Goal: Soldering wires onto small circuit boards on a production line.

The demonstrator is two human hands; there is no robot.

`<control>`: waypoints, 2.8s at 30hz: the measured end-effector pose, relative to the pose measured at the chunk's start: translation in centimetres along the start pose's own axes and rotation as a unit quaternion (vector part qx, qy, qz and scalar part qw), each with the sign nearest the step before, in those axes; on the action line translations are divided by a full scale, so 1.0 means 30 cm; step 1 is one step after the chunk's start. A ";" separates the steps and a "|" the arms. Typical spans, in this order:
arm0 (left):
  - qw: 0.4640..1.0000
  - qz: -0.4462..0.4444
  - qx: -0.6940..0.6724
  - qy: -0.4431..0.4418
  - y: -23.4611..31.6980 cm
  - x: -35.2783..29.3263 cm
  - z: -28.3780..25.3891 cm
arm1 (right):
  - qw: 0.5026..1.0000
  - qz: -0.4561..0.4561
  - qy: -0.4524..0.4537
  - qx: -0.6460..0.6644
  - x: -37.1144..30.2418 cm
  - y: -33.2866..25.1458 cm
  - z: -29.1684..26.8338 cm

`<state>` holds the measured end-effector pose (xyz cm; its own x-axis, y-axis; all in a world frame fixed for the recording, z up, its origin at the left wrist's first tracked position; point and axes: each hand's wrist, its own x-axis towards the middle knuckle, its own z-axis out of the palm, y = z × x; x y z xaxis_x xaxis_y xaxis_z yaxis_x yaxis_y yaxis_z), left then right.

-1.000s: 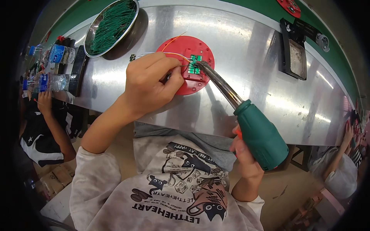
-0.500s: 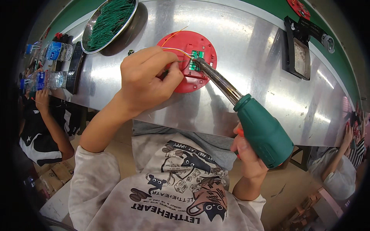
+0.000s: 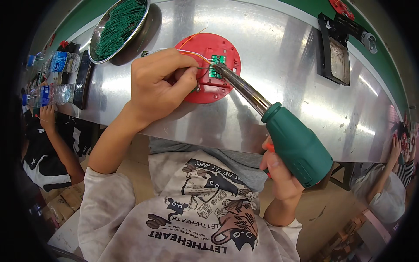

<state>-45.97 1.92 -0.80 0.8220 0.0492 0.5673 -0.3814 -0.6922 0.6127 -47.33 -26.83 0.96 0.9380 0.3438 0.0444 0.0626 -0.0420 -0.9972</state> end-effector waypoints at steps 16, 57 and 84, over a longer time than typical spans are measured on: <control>0.999 -0.021 -0.027 -0.007 -0.004 0.005 -0.006 | 1.000 -0.004 0.006 0.006 0.004 -0.006 0.007; 0.989 0.082 0.065 0.106 -0.004 -0.009 -0.022 | 0.997 -0.044 0.035 0.051 0.009 0.030 -0.023; 0.975 0.170 0.141 0.038 -0.001 -0.050 0.056 | 1.000 -0.010 -0.007 0.029 0.022 0.000 -0.006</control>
<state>-46.48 0.67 -2.58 0.6310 -0.1716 0.7565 -0.4863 -0.8473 0.2134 -46.65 -26.77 1.01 0.9320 0.3567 0.0642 0.0613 0.0196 -0.9979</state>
